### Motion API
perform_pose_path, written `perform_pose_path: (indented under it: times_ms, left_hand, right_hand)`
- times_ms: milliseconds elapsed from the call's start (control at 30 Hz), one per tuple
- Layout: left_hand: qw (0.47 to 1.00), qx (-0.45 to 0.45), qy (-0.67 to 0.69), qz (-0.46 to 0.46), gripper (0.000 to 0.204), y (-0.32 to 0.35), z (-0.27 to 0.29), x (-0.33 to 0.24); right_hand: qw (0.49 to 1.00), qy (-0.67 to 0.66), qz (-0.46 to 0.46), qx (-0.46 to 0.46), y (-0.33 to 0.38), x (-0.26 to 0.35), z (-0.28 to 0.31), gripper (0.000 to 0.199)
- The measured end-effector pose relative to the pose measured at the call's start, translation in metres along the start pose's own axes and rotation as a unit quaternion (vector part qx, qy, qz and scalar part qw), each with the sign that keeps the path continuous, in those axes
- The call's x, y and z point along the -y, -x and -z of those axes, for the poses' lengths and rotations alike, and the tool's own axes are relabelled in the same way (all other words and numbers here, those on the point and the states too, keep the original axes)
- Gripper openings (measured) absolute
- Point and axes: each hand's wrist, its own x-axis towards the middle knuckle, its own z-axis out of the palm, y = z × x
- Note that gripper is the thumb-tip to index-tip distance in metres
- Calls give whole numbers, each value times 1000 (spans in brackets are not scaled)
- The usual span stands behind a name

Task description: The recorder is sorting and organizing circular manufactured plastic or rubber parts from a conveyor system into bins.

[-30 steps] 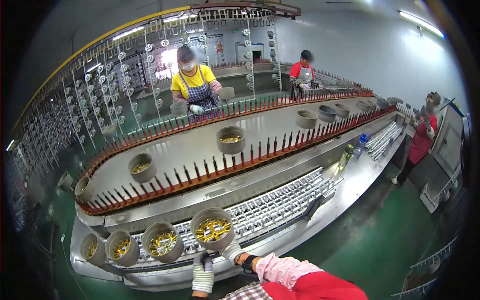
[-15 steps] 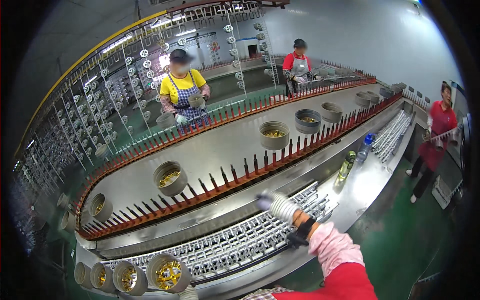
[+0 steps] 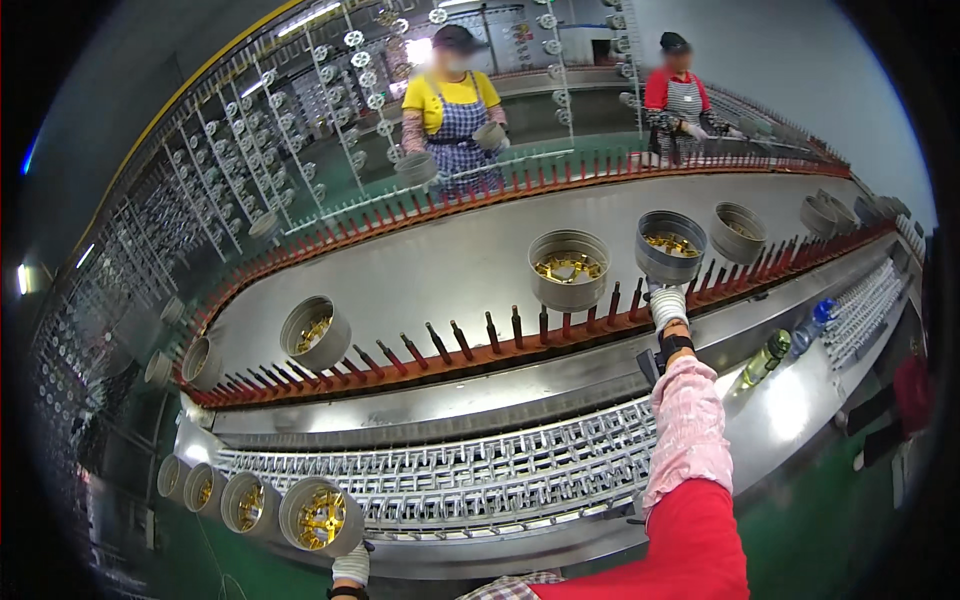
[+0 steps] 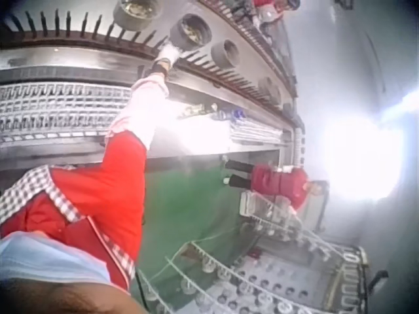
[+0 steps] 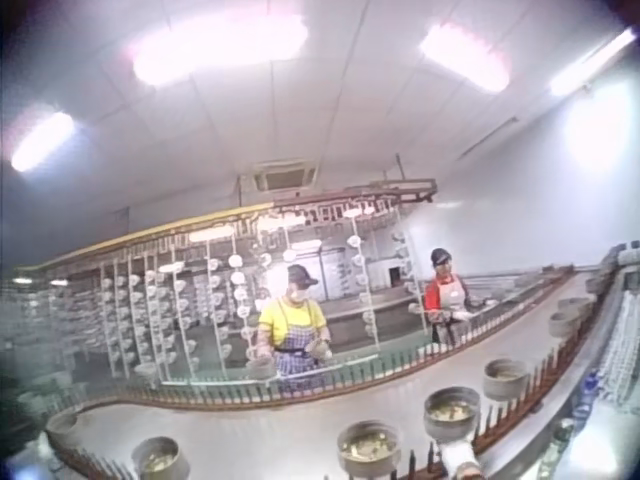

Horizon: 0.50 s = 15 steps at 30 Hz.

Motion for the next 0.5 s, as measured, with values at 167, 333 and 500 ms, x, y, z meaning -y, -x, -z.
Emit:
perform_pose_path:
  times_ms: [167,333,500]
  left_hand:
    - [1000,0,-13,21,29,1,39,-48]
    - [999,-22,-41,-24,31,-2,48,-41]
    - [998,-33,50,15,23,-8,32,-16]
  right_hand:
    - [998,11,-26,-64,-4,17,-16,22]
    - [966,-163,-130,-155,-8,33,10,36]
    - [803,-585,-40,-105,20,84,141,30]
